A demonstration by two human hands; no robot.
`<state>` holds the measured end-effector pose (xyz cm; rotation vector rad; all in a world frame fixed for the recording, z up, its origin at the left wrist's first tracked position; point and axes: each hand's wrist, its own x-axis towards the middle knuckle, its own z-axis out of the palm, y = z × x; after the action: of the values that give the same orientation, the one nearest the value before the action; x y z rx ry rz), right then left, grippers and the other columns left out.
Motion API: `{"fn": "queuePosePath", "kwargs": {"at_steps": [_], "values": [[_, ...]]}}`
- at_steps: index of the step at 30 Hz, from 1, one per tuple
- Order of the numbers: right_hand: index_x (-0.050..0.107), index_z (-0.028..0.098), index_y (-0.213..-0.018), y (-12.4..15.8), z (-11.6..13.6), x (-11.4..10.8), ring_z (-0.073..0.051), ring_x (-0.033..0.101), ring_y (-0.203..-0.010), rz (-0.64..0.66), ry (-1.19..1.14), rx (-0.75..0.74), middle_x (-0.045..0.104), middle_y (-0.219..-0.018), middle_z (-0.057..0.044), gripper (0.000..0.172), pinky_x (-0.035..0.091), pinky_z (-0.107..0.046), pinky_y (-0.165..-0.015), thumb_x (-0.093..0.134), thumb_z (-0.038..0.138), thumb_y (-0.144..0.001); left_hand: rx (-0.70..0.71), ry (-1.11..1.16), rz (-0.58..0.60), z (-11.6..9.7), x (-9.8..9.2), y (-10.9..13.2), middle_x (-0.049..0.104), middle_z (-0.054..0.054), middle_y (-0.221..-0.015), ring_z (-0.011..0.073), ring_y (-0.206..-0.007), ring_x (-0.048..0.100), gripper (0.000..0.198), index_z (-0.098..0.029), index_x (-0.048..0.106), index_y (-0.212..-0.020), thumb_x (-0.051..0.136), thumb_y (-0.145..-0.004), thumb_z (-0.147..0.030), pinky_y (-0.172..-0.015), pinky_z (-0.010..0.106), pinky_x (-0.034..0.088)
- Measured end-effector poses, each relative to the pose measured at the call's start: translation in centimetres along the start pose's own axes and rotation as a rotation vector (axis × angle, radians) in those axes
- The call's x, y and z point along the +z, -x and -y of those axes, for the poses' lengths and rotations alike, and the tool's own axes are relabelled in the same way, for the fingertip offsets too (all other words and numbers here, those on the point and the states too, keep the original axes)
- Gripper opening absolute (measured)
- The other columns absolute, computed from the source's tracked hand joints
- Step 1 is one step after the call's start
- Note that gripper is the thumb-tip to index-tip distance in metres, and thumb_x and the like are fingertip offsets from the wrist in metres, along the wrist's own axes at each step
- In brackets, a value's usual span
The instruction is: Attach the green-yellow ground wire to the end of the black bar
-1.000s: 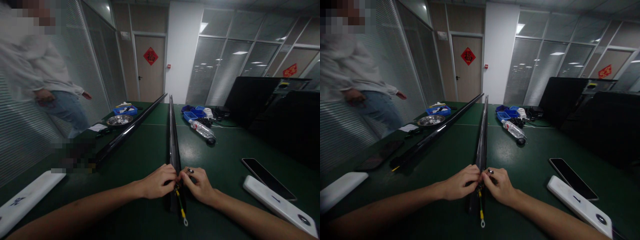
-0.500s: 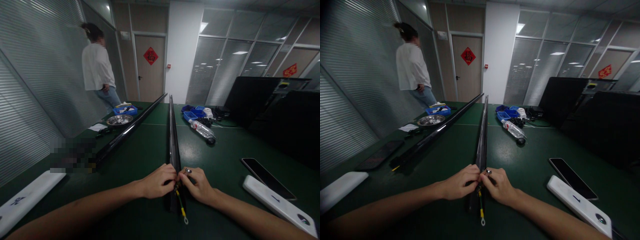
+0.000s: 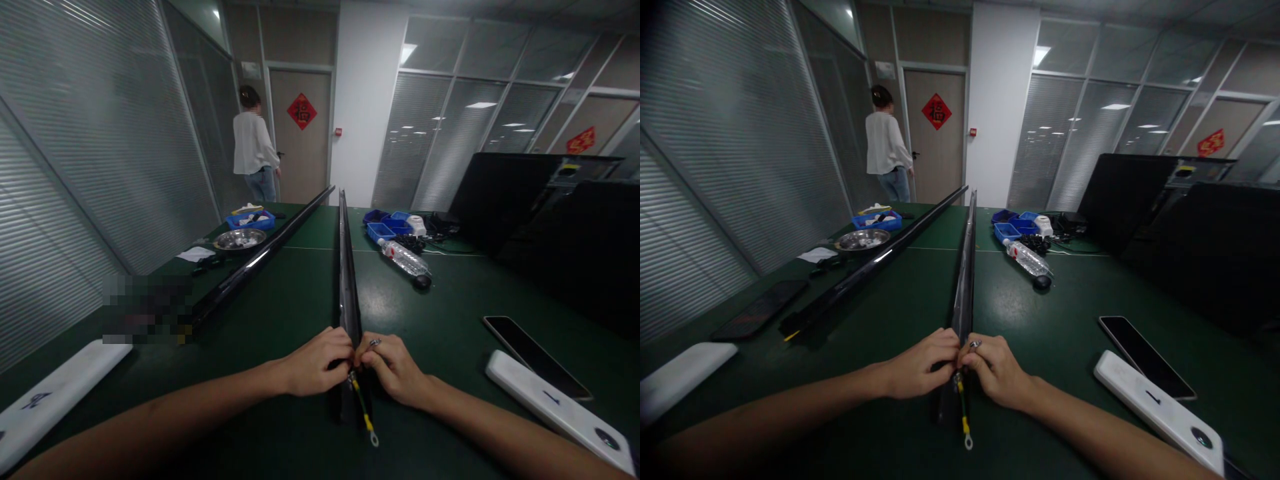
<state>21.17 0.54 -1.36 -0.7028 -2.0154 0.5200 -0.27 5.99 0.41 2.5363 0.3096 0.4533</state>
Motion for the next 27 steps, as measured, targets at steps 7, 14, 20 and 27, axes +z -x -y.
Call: {"fn": "queuePosePath", "kwargs": {"at_steps": [7,14,20,27], "values": [[0.067,0.018,-0.087,-0.08,-0.03,-0.18,-0.015,0.062,-0.067,0.028,-0.029,0.005,0.064,-0.077,-0.004,0.042,0.049,-0.026,-0.066,0.04,0.037,-0.112,0.01,-0.003,-0.012,0.08,0.15,0.09,0.064,0.004,-0.1,0.0201,-0.104,0.058,0.016,-0.019,0.062,-0.098,0.048,-0.098,-0.012,-0.099,0.034,0.04],[0.067,0.017,-0.089,0.17,0.12,-0.17,-0.015,0.063,-0.066,-0.011,0.032,0.002,0.066,-0.077,-0.004,0.032,0.048,-0.025,-0.065,0.045,0.027,-0.11,-0.001,0.007,-0.005,0.16,0.2,0.1,0.066,0.004,-0.101,0.0204,-0.102,0.057,0.014,-0.019,0.062,-0.098,0.049,-0.098,-0.013,-0.099,0.034,0.041],[0.065,0.017,-0.087,0.37,0.07,0.05,-0.014,0.062,-0.064,-0.049,0.092,0.022,0.065,-0.074,-0.003,0.028,0.046,-0.025,-0.063,0.047,0.022,-0.108,-0.005,-0.015,0.002,0.34,0.24,0.14,0.064,0.004,-0.096,0.0203,-0.099,0.056,0.014,-0.019,0.06,-0.095,0.047,-0.099,-0.014,-0.095,0.034,0.042],[0.065,0.017,-0.085,0.22,0.28,0.17,-0.014,0.062,-0.062,-0.057,0.106,0.012,0.065,-0.073,-0.002,0.026,0.047,-0.024,-0.062,0.05,0.019,-0.106,-0.006,-0.037,-0.001,0.32,0.27,0.14,0.063,0.004,-0.095,0.0202,-0.098,0.055,0.014,-0.019,0.06,-0.095,0.047,-0.099,-0.015,-0.095,0.034,0.042]]}}
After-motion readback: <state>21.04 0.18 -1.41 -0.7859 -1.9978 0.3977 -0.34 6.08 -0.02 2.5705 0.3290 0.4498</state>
